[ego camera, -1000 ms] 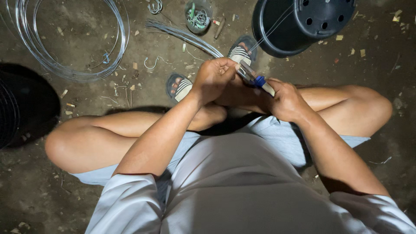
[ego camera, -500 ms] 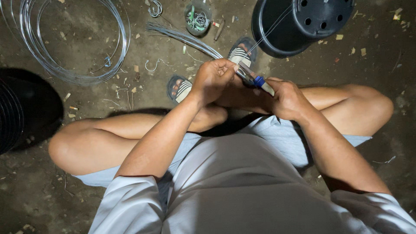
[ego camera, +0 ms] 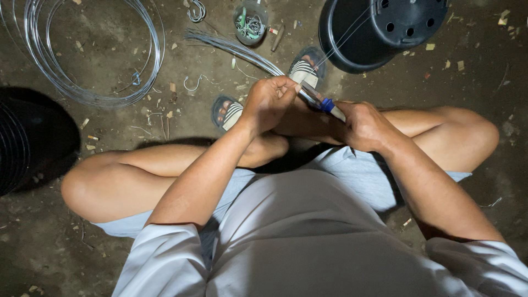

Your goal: The person sits on the floor and uses pliers to cut and bend metal wire into small hooks. They repeatedly measure, cut, and shape wire segments, then place the finished hooks into a small container.

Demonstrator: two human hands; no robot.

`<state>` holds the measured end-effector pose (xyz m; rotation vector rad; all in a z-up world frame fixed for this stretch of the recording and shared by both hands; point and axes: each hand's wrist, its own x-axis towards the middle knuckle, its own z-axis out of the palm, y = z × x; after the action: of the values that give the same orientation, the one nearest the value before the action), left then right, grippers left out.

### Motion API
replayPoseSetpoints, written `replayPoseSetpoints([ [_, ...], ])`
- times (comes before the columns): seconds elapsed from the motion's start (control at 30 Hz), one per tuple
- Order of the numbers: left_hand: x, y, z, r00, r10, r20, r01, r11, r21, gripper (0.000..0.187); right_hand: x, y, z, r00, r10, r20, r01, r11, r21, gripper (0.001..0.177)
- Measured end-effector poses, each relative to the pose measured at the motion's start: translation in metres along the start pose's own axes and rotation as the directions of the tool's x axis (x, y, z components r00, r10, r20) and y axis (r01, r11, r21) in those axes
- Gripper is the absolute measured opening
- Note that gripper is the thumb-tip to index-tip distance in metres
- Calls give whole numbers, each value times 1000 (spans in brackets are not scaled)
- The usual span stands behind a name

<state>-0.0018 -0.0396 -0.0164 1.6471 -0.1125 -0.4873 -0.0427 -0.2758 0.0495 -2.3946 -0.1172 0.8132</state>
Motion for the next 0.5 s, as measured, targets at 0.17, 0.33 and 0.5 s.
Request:
replayPoseSetpoints([
  [0.17, 3, -8, 3, 999, -34, 10, 36, 987, -154, 18, 0, 3, -1, 984, -168, -59, 169, 985, 26, 28],
  [0.33, 12, -24, 9, 998, -61, 36, 69, 938, -340, 17, -3, -3, -2, 992, -110, -69, 112, 993, 25, 28],
  [0.5, 18, -35, 11, 998, -52, -32, 44, 974, -221, 16, -5, 3, -16, 987, 159, -26, -159, 987, 5, 25],
])
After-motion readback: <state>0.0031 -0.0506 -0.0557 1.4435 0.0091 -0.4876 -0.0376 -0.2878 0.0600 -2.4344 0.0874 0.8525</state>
